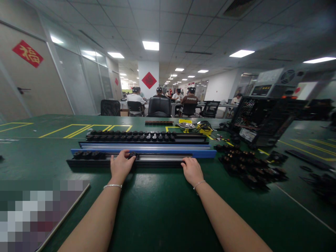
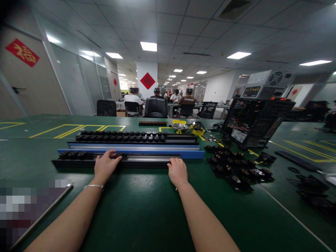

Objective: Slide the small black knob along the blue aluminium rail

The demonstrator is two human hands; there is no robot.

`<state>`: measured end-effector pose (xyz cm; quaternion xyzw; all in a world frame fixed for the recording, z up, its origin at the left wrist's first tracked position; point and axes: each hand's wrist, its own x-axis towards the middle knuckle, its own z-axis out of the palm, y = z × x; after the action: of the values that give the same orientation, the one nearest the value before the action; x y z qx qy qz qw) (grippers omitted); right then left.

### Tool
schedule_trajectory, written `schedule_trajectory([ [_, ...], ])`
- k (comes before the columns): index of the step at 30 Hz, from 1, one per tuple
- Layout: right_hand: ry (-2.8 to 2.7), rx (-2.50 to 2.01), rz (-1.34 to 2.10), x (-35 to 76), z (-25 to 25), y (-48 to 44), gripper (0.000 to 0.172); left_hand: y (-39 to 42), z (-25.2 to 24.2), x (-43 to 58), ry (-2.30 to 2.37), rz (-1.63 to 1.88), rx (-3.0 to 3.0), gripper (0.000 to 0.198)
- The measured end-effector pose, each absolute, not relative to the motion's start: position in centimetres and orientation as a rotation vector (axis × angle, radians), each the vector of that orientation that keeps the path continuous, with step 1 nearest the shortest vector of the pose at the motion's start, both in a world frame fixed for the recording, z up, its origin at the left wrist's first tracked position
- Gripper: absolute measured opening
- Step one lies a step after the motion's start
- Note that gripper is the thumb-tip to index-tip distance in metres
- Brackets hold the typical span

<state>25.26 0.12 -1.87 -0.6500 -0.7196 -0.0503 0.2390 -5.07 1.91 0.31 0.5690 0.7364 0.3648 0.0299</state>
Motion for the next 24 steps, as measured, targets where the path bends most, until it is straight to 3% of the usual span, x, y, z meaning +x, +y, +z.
schedule_trajectory([
  [24, -1.981, -1.774, -0.166, 25.37, -1.98, 0.26, 0.019, 2.42, -0.28, -5.06, 2.209, 1.136, 1.837, 0.039],
])
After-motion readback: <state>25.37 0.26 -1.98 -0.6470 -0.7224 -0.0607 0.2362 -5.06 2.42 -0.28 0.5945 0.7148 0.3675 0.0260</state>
